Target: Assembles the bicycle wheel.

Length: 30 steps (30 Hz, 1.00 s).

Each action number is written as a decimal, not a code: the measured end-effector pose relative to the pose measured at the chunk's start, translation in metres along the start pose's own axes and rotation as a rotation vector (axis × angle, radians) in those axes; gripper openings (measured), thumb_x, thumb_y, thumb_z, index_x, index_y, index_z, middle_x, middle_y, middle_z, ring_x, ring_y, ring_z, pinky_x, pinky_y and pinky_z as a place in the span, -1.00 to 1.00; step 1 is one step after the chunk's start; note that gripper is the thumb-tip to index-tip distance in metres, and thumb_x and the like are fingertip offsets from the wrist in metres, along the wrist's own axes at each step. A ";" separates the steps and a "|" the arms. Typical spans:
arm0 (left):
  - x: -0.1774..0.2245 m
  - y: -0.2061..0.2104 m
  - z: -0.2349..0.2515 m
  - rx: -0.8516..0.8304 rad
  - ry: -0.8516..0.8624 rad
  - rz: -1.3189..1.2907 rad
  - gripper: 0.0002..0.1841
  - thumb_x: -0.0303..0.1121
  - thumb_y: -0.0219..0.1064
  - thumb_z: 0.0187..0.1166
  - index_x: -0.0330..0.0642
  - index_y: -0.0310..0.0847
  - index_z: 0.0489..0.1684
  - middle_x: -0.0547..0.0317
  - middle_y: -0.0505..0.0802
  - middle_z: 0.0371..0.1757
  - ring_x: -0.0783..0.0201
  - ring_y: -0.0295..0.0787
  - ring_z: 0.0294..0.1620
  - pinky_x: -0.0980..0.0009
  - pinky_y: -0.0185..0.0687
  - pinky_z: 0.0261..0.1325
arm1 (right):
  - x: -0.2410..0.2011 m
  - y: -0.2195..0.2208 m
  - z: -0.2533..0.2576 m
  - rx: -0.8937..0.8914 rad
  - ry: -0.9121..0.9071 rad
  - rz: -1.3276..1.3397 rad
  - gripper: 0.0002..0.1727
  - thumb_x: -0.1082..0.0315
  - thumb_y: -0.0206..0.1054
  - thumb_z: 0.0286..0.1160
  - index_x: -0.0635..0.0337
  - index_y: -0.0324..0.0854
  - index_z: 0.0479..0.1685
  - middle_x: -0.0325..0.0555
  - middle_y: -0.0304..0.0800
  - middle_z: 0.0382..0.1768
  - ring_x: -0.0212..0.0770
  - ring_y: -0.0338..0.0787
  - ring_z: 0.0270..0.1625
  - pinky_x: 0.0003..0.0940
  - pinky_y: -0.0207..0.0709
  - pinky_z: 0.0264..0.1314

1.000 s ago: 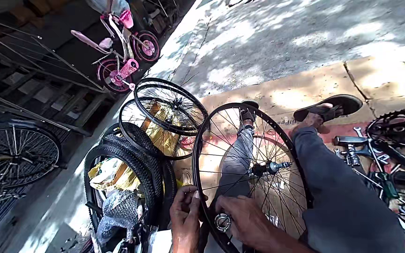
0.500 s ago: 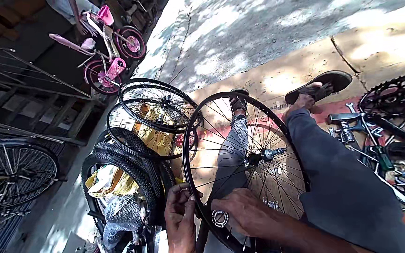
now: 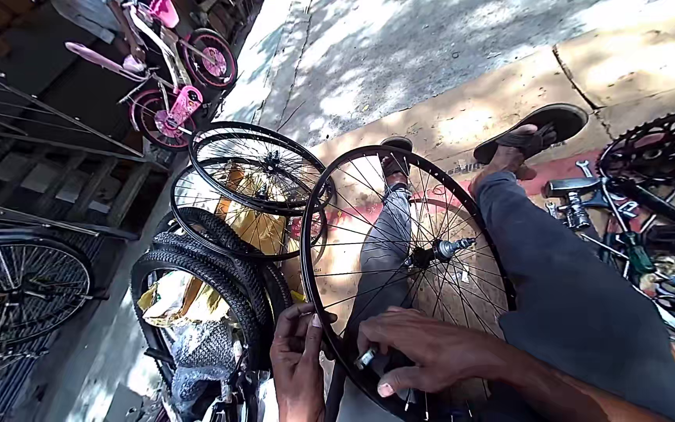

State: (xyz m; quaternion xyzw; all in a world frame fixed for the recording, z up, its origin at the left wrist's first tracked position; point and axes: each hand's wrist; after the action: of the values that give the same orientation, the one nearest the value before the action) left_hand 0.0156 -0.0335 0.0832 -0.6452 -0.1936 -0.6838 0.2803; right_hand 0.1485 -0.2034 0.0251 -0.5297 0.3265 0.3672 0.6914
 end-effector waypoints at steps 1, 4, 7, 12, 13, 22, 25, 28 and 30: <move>-0.001 -0.001 0.000 0.009 -0.002 -0.010 -0.80 -0.55 0.14 0.69 -0.40 0.51 0.17 -0.25 0.84 -0.22 0.13 0.82 -0.41 0.41 0.70 -0.49 | 0.002 -0.002 -0.002 -0.005 -0.022 0.041 -0.57 -0.12 0.22 0.69 0.03 0.61 0.17 -0.14 0.68 -0.01 -0.13 0.67 0.14 -0.01 0.42 0.33; -0.003 0.001 0.002 0.010 0.000 -0.008 -0.82 -0.55 0.10 0.68 -0.37 0.54 0.10 -0.19 0.82 -0.25 0.16 0.80 -0.42 0.42 0.70 -0.50 | -0.003 0.009 0.005 0.165 0.075 0.035 -0.79 0.12 0.38 0.58 0.07 0.68 -0.16 -0.16 0.66 -0.11 -0.18 0.69 -0.07 -0.13 0.53 -0.01; -0.002 0.004 0.002 -0.009 0.016 -0.009 -0.81 -0.57 0.07 0.65 -0.34 0.51 0.10 -0.12 0.80 -0.25 0.19 0.79 -0.37 0.43 0.69 -0.45 | -0.001 0.036 0.016 0.407 0.067 -0.305 -0.81 0.35 0.40 0.44 0.05 0.63 -0.01 -0.12 0.72 -0.29 -0.11 0.77 -0.32 -0.17 0.63 -0.34; 0.002 0.005 0.002 0.008 -0.017 0.025 -0.73 -0.44 -0.01 0.78 -0.35 0.46 0.28 -0.17 0.80 -0.25 0.12 0.80 -0.38 0.36 0.75 -0.42 | 0.000 0.012 0.006 0.105 0.035 -0.110 -0.67 0.11 0.40 0.52 0.06 0.62 0.13 -0.11 0.78 -0.25 -0.06 0.79 -0.14 0.02 0.57 0.05; 0.002 0.004 0.003 0.010 -0.016 0.032 -0.71 -0.42 -0.04 0.80 -0.33 0.44 0.31 -0.17 0.81 -0.25 0.14 0.81 -0.39 0.38 0.74 -0.42 | 0.002 0.004 0.000 0.046 -0.001 -0.003 -0.59 0.04 0.41 0.53 0.07 0.58 0.21 -0.09 0.74 -0.12 -0.05 0.73 0.00 0.04 0.49 0.24; 0.010 0.021 0.065 -0.039 0.021 0.484 -0.52 -0.13 0.21 0.73 0.20 0.43 0.64 0.14 0.79 -0.07 0.21 0.71 -0.31 0.24 0.67 -0.29 | 0.008 -0.002 -0.011 0.212 0.052 0.128 -0.66 0.03 0.32 0.67 0.15 0.71 -0.04 -0.07 0.75 -0.01 -0.16 0.75 0.07 -0.15 0.63 0.18; 0.009 0.035 0.053 0.046 0.174 0.640 -0.52 -0.11 0.10 0.74 0.03 0.49 0.60 0.17 0.82 0.01 0.33 0.75 -0.23 0.27 0.72 -0.18 | 0.009 -0.015 -0.018 0.508 0.151 -0.067 -0.54 -0.16 0.16 0.74 0.02 0.74 -0.03 -0.22 0.81 -0.05 -0.30 0.78 0.06 -0.28 0.67 0.19; 0.010 0.040 0.026 0.084 0.219 0.580 -0.51 -0.19 0.13 0.71 -0.26 0.44 0.54 0.11 0.78 -0.06 0.37 0.70 -0.33 0.38 0.70 -0.29 | 0.004 -0.007 -0.020 0.399 0.144 -0.310 -0.61 -0.04 0.11 0.80 0.02 0.71 -0.02 -0.13 0.80 0.02 -0.08 0.76 0.21 -0.02 0.52 0.45; 0.006 0.035 0.010 0.090 0.213 0.507 -0.54 -0.30 0.17 0.69 -0.41 0.40 0.47 0.12 0.73 -0.26 0.38 0.62 -0.50 0.42 0.63 -0.48 | -0.003 0.006 -0.012 0.332 0.012 -0.203 -0.69 0.06 0.17 0.79 0.04 0.73 -0.01 -0.13 0.81 0.14 -0.08 0.74 0.30 -0.01 0.51 0.49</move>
State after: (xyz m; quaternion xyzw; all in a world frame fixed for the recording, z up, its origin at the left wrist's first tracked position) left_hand 0.0452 -0.0550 0.0865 -0.5845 -0.0256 -0.6466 0.4895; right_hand 0.1410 -0.2142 0.0221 -0.4409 0.3314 0.2334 0.8008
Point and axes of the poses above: each hand's wrist, its own z-axis towards the middle knuckle, its own y-axis out of the palm, x = y × z
